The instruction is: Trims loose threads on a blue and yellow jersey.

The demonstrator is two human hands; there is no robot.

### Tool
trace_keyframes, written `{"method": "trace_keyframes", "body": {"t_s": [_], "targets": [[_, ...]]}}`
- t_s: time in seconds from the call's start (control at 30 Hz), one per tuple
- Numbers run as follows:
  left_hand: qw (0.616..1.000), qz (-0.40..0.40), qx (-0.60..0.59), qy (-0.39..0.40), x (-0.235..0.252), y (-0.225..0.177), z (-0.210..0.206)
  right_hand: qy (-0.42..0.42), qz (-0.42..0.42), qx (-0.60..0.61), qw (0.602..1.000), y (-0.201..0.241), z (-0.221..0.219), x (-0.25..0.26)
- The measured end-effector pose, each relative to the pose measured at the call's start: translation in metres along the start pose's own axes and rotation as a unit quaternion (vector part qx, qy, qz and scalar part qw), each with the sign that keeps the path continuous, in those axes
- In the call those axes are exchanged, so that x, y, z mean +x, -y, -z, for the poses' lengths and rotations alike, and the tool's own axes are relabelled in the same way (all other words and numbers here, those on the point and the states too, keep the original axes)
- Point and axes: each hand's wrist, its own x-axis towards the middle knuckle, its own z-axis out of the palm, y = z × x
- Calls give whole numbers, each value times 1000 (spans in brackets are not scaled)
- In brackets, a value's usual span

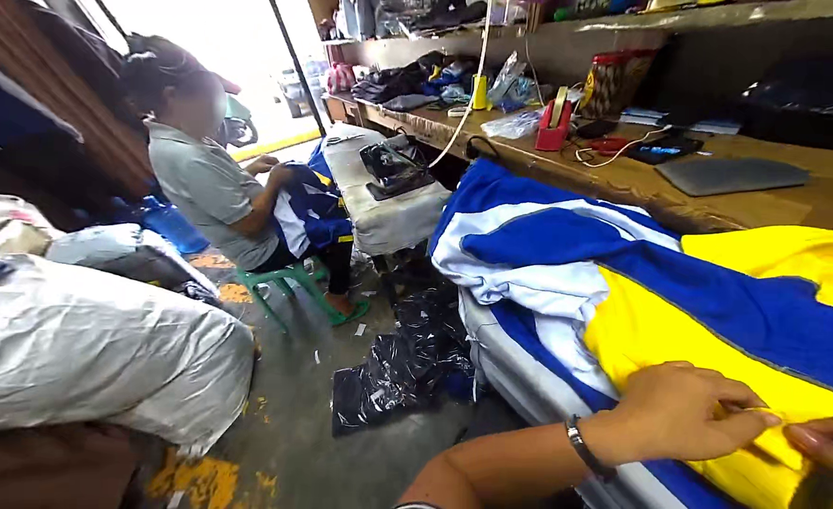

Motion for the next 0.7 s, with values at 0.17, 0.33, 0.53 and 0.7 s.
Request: {"method": "trace_keyframes", "body": {"t_s": [0.17,0.33,0.53,0.7], "targets": [[994,68,-72,-42,-16,-6,4,-43,-14,-65,997,11,5,6],[958,143,-228,-94,-19,-6,-3,-120,-40,-151,980,28,8,-17],[915,178,-344,-115,-19,-13,-11,-184,-33,-103,977,47,-16,-53],[904,175,-364,-138,-20,-18,-14,-208,-30,-154,966,49,-30,-68]]}}
